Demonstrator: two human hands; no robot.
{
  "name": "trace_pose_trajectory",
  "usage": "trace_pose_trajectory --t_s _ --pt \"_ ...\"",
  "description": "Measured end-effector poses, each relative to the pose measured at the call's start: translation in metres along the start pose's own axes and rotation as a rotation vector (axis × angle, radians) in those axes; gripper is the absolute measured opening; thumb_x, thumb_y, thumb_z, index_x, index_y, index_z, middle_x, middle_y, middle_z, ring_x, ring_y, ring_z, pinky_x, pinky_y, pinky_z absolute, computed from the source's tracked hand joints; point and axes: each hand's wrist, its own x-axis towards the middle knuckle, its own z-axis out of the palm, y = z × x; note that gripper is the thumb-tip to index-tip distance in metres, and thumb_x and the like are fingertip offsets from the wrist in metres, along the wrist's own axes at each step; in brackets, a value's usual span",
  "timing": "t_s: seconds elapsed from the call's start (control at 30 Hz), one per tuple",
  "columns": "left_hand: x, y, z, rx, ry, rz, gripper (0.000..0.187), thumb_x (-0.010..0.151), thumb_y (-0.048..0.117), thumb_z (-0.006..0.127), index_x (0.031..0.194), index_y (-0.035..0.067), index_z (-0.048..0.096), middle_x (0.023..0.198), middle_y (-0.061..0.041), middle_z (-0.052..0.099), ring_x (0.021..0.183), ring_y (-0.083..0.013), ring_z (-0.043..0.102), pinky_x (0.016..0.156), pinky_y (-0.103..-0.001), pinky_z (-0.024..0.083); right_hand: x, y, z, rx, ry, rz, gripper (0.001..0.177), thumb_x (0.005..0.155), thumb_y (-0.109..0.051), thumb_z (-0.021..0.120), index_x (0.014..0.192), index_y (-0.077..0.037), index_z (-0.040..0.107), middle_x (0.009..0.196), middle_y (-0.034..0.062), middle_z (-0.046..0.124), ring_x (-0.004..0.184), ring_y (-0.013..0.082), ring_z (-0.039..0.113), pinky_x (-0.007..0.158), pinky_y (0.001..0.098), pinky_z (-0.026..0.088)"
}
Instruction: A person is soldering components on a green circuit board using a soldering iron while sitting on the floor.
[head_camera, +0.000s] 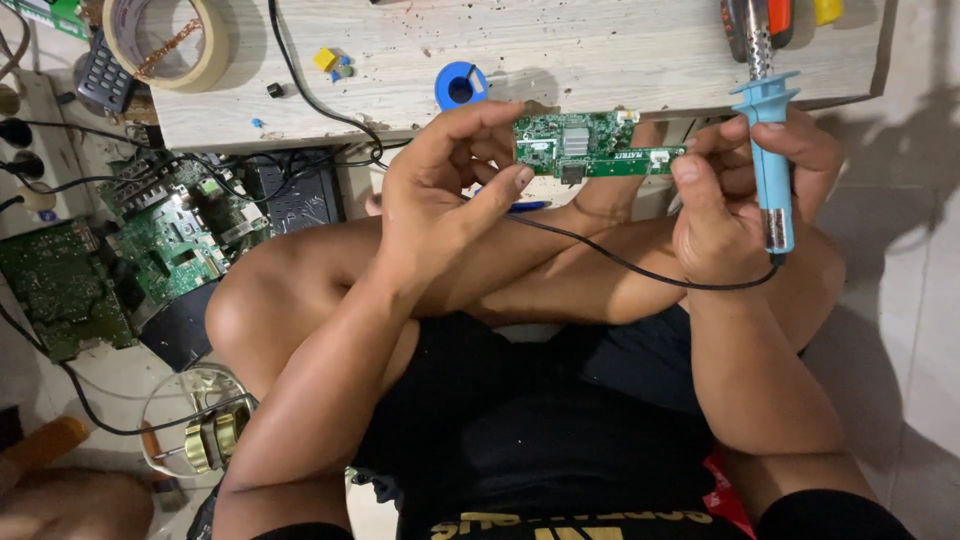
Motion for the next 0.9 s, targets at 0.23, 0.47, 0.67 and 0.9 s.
trace_pose_trajectory --t_s 0.23,0.47,0.67,0.9 --pt "0.003 -0.007 -0.006 0.094 0.013 0.137 0.023 0.1 0.002 0.074 0.119 0.01 0.064 0.117 -0.008 0.067 0.101 -0.0162 0.067 0.084 -0.025 0.056 0.0 0.001 0.001 0.009 0.01 0.01 0.043 0.093 0.0 0.077 0.125 -0.009 0.049 0.118 0.0125 0.055 0.106 0.0187 0.062 0.086 0.0365 0.06" --pt "0.011 0.006 -0.009 0.409 -0.053 0.561 0.022 0.101 -0.006 0.055 0.091 0.01 0.066 0.103 -0.009 0.067 0.101 -0.0367 0.067 0.091 -0.046 0.055 -0.004 -0.003 -0.002 0.068 -0.078 0.058 0.049 0.095 0.007 0.073 0.129 -0.013 0.044 0.121 0.017 0.057 0.102 0.029 0.068 0.089 0.037 0.061" --pt "0.015 0.002 -0.013 0.452 -0.124 0.725 0.026 0.105 0.006 0.051 0.086 0.008 0.069 0.101 -0.009 0.067 0.102 -0.0403 0.069 0.087 -0.049 0.058 -0.006 0.003 -0.008 0.136 -0.08 0.02 0.056 0.092 0.013 0.069 0.132 -0.016 0.043 0.125 0.0164 0.057 0.106 0.0304 0.067 0.087 0.04 0.061" --pt "0.013 0.002 -0.008 0.438 -0.088 0.704 0.027 0.106 0.01 0.055 0.083 0.007 0.069 0.099 -0.011 0.066 0.101 -0.0407 0.07 0.085 -0.049 0.059 -0.007 0.001 -0.01 0.079 -0.068 -0.002 0.058 0.092 0.014 0.069 0.134 -0.012 0.039 0.124 0.0231 0.055 0.106 0.0334 0.068 0.085 0.0389 0.061"
